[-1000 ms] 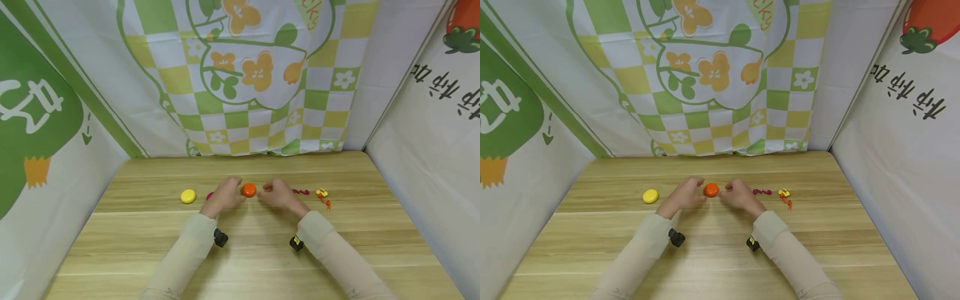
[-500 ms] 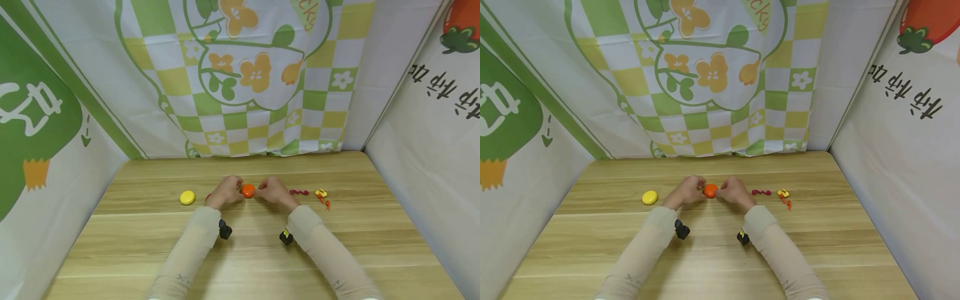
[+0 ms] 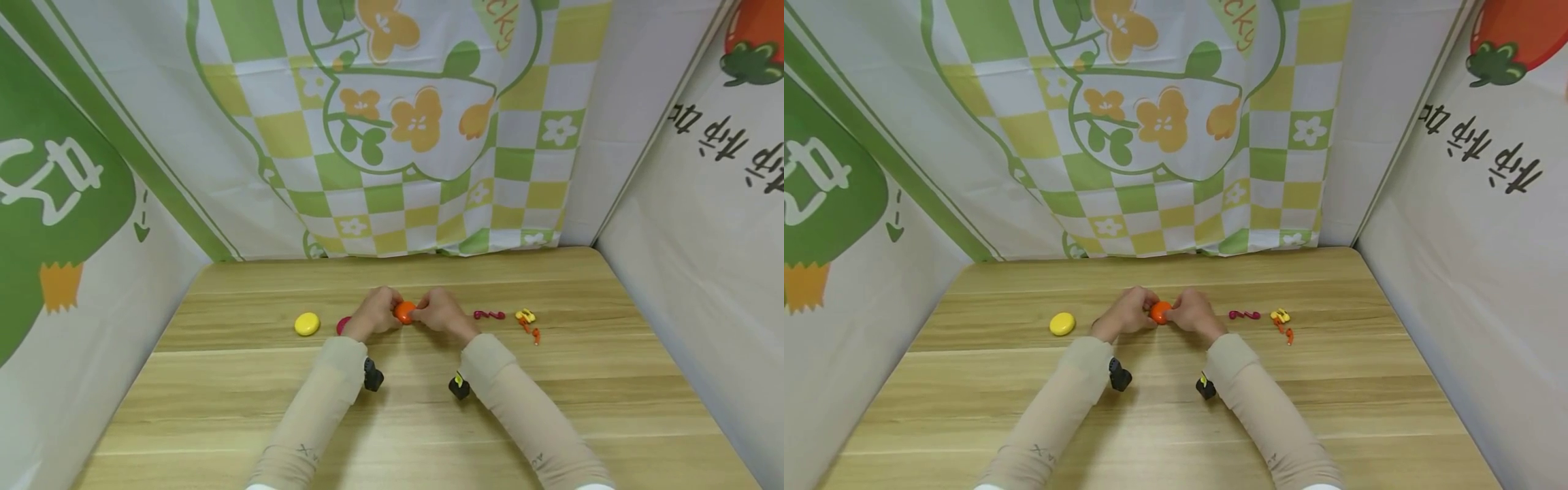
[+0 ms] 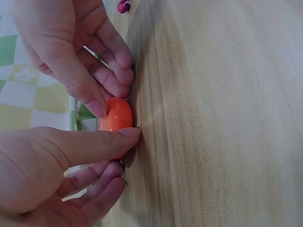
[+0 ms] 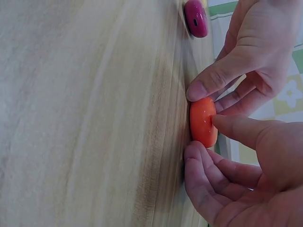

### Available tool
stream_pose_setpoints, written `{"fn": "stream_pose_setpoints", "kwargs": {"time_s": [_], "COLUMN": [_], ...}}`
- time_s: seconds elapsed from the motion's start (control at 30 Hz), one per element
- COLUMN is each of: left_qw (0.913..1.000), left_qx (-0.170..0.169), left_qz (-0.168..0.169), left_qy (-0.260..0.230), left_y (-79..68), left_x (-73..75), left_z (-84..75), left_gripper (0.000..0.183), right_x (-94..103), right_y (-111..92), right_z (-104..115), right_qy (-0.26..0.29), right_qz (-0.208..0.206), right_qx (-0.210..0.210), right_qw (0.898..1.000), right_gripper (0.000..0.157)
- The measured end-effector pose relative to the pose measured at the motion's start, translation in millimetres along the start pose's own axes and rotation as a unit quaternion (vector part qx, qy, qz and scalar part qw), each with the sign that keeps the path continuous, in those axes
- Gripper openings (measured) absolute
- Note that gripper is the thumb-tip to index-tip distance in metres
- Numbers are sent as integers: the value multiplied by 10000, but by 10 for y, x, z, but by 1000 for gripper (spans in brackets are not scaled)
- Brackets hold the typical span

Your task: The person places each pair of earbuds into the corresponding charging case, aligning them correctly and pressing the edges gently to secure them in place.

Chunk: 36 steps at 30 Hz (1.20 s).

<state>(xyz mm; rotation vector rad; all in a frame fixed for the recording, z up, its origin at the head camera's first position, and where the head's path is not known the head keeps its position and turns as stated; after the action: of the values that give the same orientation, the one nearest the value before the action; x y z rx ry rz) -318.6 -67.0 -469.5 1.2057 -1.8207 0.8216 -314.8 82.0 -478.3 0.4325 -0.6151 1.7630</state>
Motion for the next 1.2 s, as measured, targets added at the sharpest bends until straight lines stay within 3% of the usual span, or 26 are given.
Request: {"fn": "stream_pose_setpoints", "kwargs": {"time_s": [0.37, 0.63, 0.77, 0.9, 1.07, 1.2], "left_qw": [9990, 9931, 9839, 9713, 9543, 9438], "left_qx": [171, 299, 359, 331, 351, 348], "left_qz": [-283, -567, -776, -957, -945, -686], "left_qy": [-298, -984, -1568, -2150, -2813, -3215], "left_y": [-66, -177, -246, -334, -471, -561], "left_x": [-1, 17, 39, 59, 80, 62], "left_z": [-26, -87, -113, -139, -182, -190], "left_gripper": [34, 39, 39, 41, 42, 41], "right_x": [78, 181, 266, 368, 483, 556], "right_y": [-78, -116, -176, -244, -309, -374], "right_z": [-17, -22, 52, 131, 191, 277], "right_qy": [396, 1345, 1704, 1712, 1344, 882], "right_qz": [-78, 106, 292, 549, 840, 1069], "right_qx": [26, 16, 121, 339, 590, 882], "right_qw": [9992, 9909, 9849, 9831, 9856, 9864], "right_gripper": [18, 29, 31, 35, 36, 29]}}
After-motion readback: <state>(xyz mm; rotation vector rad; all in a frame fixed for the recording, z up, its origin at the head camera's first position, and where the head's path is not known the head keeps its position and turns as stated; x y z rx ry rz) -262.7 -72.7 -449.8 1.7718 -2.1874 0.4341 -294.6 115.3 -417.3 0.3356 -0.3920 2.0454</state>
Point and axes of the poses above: each hand's wrist, its own y-axis towards the middle knuckle, its own x-axis out of the back of the hand, z = x × y, the point moved 5 cm from there along y, towards the middle knuckle, and after that the axes turned 6 degrees about y, right-handed, at the moved point
